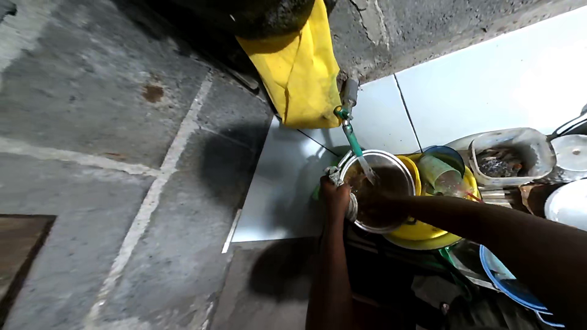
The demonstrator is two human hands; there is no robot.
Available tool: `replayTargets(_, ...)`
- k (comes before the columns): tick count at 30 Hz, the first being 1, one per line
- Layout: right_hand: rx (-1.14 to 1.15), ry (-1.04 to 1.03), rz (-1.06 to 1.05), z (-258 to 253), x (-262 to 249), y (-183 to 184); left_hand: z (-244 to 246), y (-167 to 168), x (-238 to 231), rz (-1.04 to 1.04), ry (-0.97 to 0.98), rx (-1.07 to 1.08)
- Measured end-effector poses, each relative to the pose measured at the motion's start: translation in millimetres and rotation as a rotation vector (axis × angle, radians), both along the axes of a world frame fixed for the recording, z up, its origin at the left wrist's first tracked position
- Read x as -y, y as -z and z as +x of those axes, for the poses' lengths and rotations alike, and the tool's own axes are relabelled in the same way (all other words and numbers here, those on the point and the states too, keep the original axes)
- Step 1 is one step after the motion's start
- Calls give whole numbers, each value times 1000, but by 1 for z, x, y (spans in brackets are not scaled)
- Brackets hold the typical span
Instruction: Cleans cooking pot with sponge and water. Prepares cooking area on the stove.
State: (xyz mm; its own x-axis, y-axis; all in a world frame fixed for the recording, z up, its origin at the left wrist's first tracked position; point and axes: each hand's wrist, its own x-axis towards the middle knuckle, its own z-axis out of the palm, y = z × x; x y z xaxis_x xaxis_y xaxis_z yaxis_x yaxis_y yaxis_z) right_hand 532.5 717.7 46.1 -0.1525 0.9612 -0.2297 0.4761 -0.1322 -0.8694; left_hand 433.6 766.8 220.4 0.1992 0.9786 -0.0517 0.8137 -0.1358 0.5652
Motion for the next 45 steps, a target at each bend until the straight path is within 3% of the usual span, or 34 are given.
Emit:
replayTargets(2,-26,-102,106,-19,14,-27,-1,8,-2,-17,-3,19)
replayTargets(4,-402,85,119,-28,16,-66,-1,9,-6,-31,-1,57)
replayTargets(6,-767,161,118,-32,8,-73,-4,2,-7,-36,-9,80)
replayTargets(11,-259,-114,84,-6,31,-78,-12,-8,-9,38,-31,94)
replayTargets(14,-322,-75,219,-6,26,-72,-12,-2,-7,47,-38,142)
replayTargets(17,-468,62,175,-14,11,-75,-3,1,-1,38,-11,175)
replayTargets(20,-415,78,190,-13,9,-77,1,-1,1,77,5,181)
replayTargets(25,-130,-164,271,7,23,-26,-11,-4,1,125,-5,127)
replayTargets(27,79,-246,190,25,28,-30,-16,1,2,139,1,111)
replayTargets(30,436,-199,63,48,36,-56,-16,5,5,143,3,152)
replayTargets(32,457,-203,91,51,34,-47,-14,4,4,152,-1,159)
replayTargets(34,421,-297,204,43,33,-32,-13,1,3,159,8,141)
replayTargets(35,434,-230,394,40,36,-6,-14,1,4,152,22,129)
replayTargets(36,404,4,824,39,28,45,-13,2,4,148,34,115)
replayTargets(38,477,-58,164,52,26,-26,-12,4,5,143,37,84)
replayTargets(39,450,-39,57,56,17,-44,-10,4,4,141,36,73)
replayTargets(45,259,136,42,32,-16,-15,0,5,8,139,16,163)
